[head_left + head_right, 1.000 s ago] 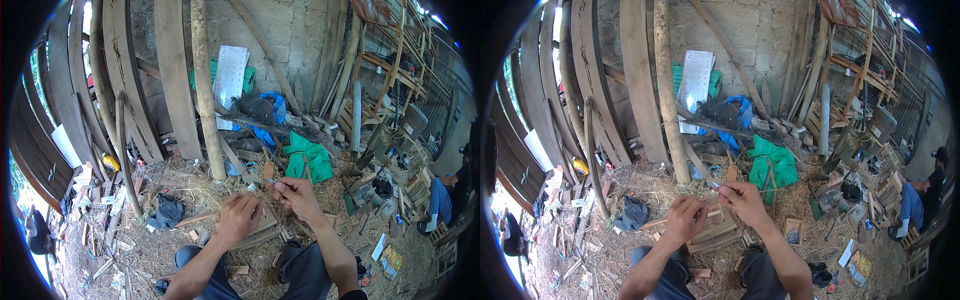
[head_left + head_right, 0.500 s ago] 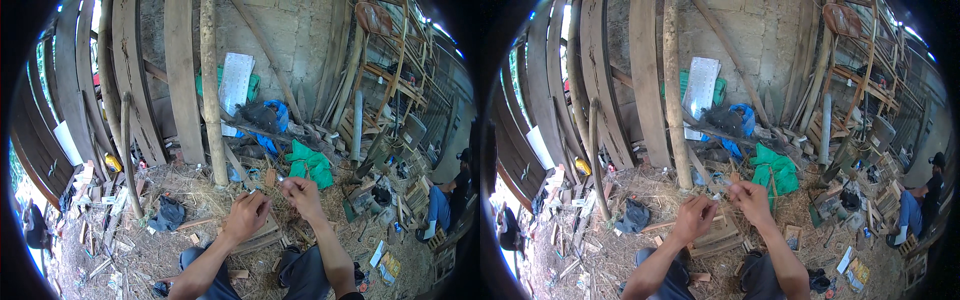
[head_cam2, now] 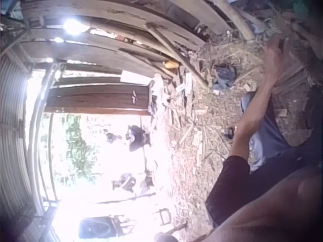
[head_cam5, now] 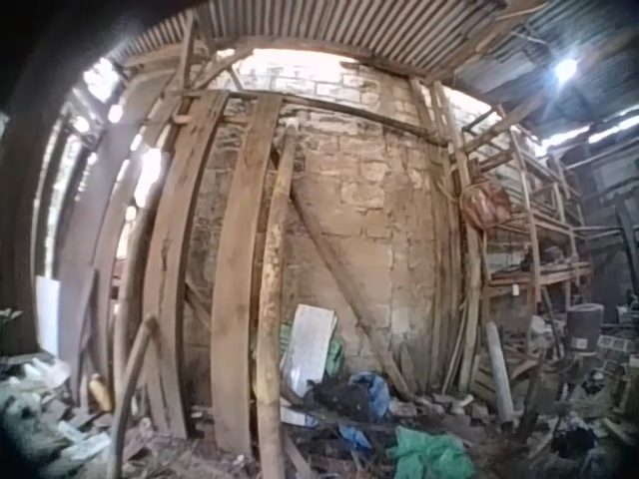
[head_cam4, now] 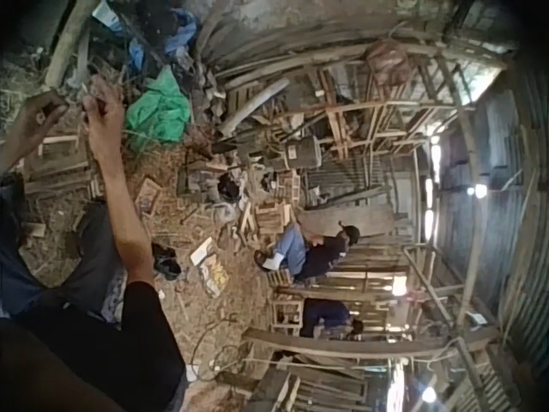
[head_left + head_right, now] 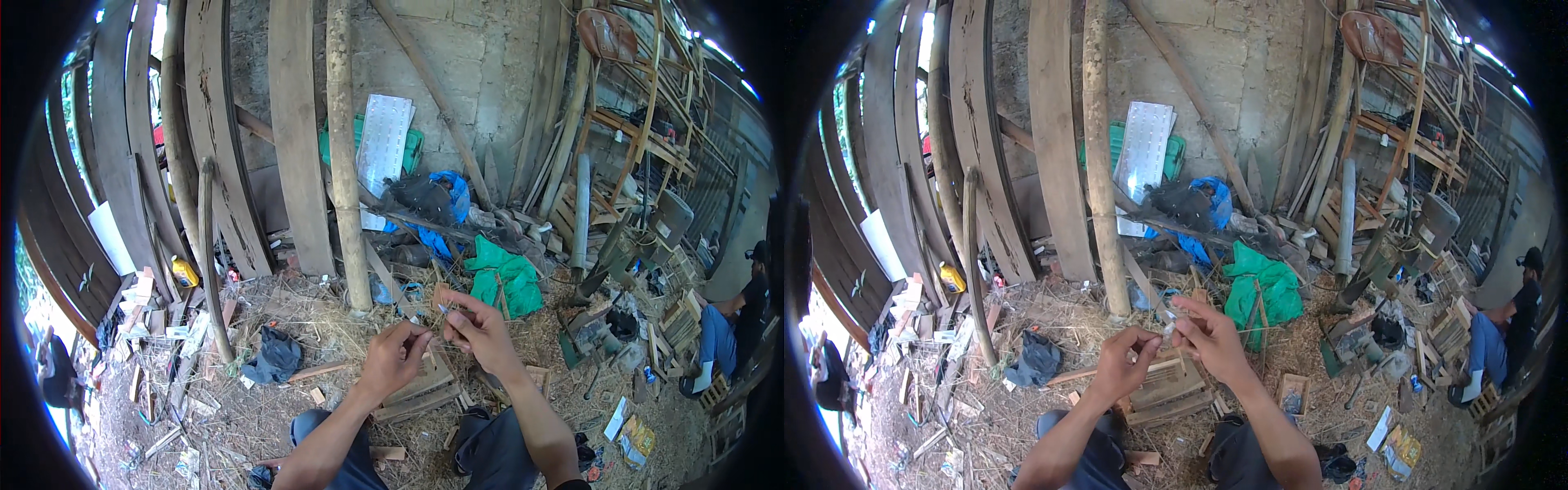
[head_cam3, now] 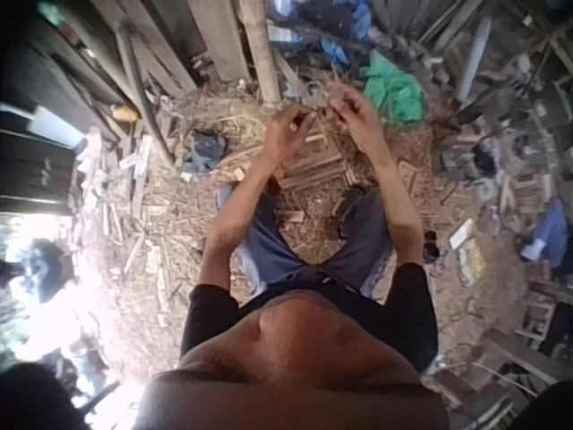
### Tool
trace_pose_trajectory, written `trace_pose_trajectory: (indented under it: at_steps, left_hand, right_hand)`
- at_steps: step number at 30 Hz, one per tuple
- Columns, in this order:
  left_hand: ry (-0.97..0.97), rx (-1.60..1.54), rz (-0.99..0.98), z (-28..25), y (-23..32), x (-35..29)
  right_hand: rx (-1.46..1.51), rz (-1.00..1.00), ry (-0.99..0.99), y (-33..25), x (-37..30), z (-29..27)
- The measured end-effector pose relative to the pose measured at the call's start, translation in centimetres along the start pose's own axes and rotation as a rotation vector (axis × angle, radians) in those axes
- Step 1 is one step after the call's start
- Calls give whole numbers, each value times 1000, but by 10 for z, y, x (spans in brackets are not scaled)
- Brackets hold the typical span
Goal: The person assembles a small wooden structure by inserting thin wooden rods into a frame and tying them with string. They then use a knife to carve and trim small wooden pieces for the assembly.
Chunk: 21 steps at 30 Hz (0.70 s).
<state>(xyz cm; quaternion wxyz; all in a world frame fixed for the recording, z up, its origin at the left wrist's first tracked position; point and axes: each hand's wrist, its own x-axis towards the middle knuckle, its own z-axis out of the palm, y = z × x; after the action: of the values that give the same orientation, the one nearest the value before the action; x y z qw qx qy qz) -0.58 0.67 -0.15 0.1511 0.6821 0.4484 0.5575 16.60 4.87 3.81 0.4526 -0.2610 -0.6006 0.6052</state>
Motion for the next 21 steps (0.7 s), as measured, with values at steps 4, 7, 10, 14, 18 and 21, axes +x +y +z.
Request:
trace_pose_trajectory:
  at_steps: [4,7,10,14,18,21]
  left_hand:
    - [3,2,9,2,1,0]
    - [-4,21,27,2,5,1]
    - [-18,60,79,3,7,2]
    - [-52,116,115,0,5,-1]
    - [-37,32,45,1,4,-2]
    - [-29,50,19,3,-1,-3]
  right_hand:
    - [-86,48,-44,10,2,-3]
    - [-86,81,-30,10,3,-9]
    - [-56,105,5,8,5,-15]
    - [-103,-15,199,10,10,-37]
    - [23,18,287,-1,7,-55]
    - [-7,45,198,-2,0,-29]
